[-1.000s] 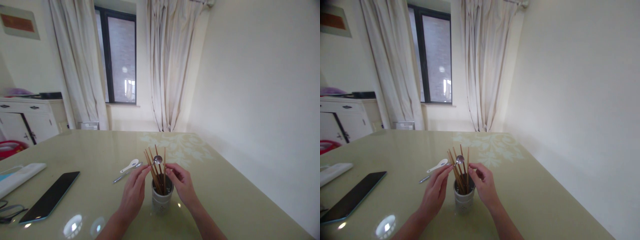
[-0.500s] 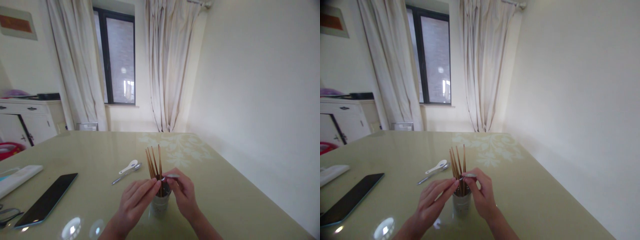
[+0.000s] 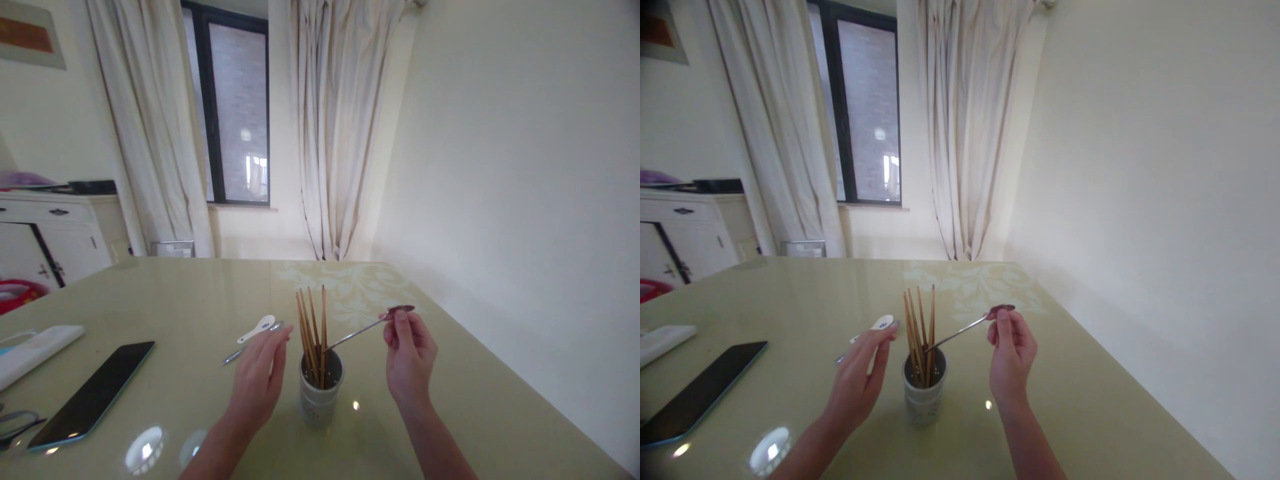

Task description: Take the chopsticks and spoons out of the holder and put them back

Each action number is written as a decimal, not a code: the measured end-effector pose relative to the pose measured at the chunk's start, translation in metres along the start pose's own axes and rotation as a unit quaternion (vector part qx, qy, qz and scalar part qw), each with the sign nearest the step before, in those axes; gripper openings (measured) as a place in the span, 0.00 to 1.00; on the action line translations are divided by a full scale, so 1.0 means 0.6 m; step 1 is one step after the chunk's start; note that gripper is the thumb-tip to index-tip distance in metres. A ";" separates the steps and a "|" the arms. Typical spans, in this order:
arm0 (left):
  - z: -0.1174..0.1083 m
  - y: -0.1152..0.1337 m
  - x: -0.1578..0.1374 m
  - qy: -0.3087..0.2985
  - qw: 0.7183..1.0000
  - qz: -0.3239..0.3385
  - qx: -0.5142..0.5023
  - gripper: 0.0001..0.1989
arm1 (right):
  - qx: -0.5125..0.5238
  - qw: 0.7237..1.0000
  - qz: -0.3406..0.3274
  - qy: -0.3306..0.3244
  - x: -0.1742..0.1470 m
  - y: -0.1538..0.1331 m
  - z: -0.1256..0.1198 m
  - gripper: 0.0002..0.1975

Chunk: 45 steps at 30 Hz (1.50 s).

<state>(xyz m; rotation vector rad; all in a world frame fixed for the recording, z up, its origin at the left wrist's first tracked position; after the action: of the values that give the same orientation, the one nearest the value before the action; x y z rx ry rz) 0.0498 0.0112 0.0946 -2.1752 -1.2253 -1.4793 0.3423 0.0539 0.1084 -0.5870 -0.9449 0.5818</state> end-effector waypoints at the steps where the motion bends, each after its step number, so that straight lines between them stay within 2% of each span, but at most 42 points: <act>1: 0.011 -0.012 -0.001 -0.019 1.000 -0.021 -0.002 0.13 | -0.015 1.000 -0.005 0.000 0.003 -0.001 -0.003 0.13; 4: 0.053 -0.042 -0.011 -0.101 0.993 -0.063 0.017 0.13 | -0.074 0.996 0.008 -0.041 -0.002 0.006 0.006 0.13; 6: 0.075 -0.064 -0.023 -0.162 0.979 -0.089 0.082 0.13 | -0.108 0.990 0.030 -0.084 -0.015 0.017 0.023 0.15; 8: 0.087 -0.090 -0.035 -0.227 0.951 -0.115 0.178 0.13 | -0.129 0.981 0.050 -0.133 -0.033 0.029 0.044 0.15; 12: 0.080 -0.130 -0.051 -0.312 0.882 -0.142 0.321 0.15 | -0.194 0.955 0.059 -0.215 -0.063 0.047 0.081 0.14; 14: 0.074 -0.143 -0.056 -0.331 0.864 -0.157 0.346 0.16 | -0.218 0.947 0.067 -0.227 -0.070 0.055 0.087 0.14; 17: 0.071 -0.154 -0.059 -0.339 0.854 -0.178 0.352 0.16 | -0.211 0.947 0.094 -0.224 -0.070 0.070 0.085 0.16; 21: 0.074 -0.158 -0.059 -0.330 0.861 -0.187 0.339 0.16 | -0.168 0.961 0.127 -0.179 -0.056 0.092 0.068 0.21; 24: 0.080 -0.162 -0.064 -0.331 0.865 -0.189 0.327 0.18 | -0.154 0.961 0.167 -0.157 -0.057 0.121 0.059 0.22; 28: 0.080 -0.170 -0.065 -0.316 0.871 -0.194 0.323 0.20 | -0.156 0.948 0.217 -0.173 -0.076 0.160 0.062 0.23; 32: 0.079 -0.170 -0.059 -0.316 0.875 -0.194 0.310 0.15 | -0.151 0.934 0.249 -0.205 -0.094 0.189 0.071 0.26; 36: 0.094 -0.134 -0.045 -0.304 0.910 -0.168 0.228 0.11 | -0.116 0.919 0.287 -0.245 -0.109 0.208 0.087 0.29; 41: 0.128 -0.070 -0.039 -0.290 0.942 -0.159 0.058 0.10 | -0.064 0.914 0.282 -0.285 -0.120 0.205 0.113 0.23; 43: 0.133 -0.055 -0.035 -0.275 0.951 -0.141 0.022 0.10 | -0.073 0.921 0.271 -0.272 -0.113 0.202 0.110 0.22; 45: 0.126 -0.056 -0.031 -0.250 0.960 -0.125 0.016 0.11 | -0.105 0.937 0.241 -0.228 -0.091 0.191 0.092 0.21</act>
<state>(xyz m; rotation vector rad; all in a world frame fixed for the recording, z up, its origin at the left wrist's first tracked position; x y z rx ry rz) 0.0714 0.0685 0.0357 -2.5390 -1.7216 -0.9928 0.2467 0.1085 0.0242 -0.9102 -1.3219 1.0986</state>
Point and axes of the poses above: each hand's wrist, its own x-axis towards the middle knuckle, its own z-axis out of the palm, y = z × x, the point moved 9 cm from there along x, towards the middle knuckle, and after that the axes turned 4 degrees about -y, right-handed, at the moved point
